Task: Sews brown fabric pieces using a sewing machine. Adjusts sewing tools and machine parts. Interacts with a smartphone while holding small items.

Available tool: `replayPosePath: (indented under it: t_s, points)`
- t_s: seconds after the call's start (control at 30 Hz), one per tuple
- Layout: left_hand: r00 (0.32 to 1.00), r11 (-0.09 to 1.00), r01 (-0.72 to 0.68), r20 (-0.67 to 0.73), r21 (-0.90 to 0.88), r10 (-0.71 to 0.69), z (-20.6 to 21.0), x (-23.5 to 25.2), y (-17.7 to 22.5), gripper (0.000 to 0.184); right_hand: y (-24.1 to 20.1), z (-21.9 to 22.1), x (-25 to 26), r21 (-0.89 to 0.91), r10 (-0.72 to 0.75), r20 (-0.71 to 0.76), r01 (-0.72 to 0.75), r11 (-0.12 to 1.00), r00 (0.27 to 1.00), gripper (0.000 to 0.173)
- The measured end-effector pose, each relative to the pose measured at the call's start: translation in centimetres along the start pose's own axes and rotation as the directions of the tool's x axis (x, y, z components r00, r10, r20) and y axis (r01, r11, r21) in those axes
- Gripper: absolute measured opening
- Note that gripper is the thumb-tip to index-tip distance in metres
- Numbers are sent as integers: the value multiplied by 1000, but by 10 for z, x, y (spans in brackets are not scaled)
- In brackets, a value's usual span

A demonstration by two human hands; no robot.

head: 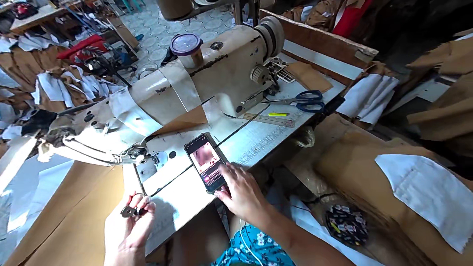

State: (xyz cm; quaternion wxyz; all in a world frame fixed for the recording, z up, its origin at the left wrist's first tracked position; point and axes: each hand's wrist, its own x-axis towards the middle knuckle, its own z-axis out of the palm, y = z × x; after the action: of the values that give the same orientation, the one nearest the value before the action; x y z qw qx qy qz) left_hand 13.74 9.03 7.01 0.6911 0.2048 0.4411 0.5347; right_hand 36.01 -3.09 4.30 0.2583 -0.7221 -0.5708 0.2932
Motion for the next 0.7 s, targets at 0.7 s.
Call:
replayPosePath:
  t_s: [0.7]
  points:
    - [1000,1000,1,-6,-2,-1,-3,4,-4,51,3,1,1,-16,-8,-16,8,1000,1000,62]
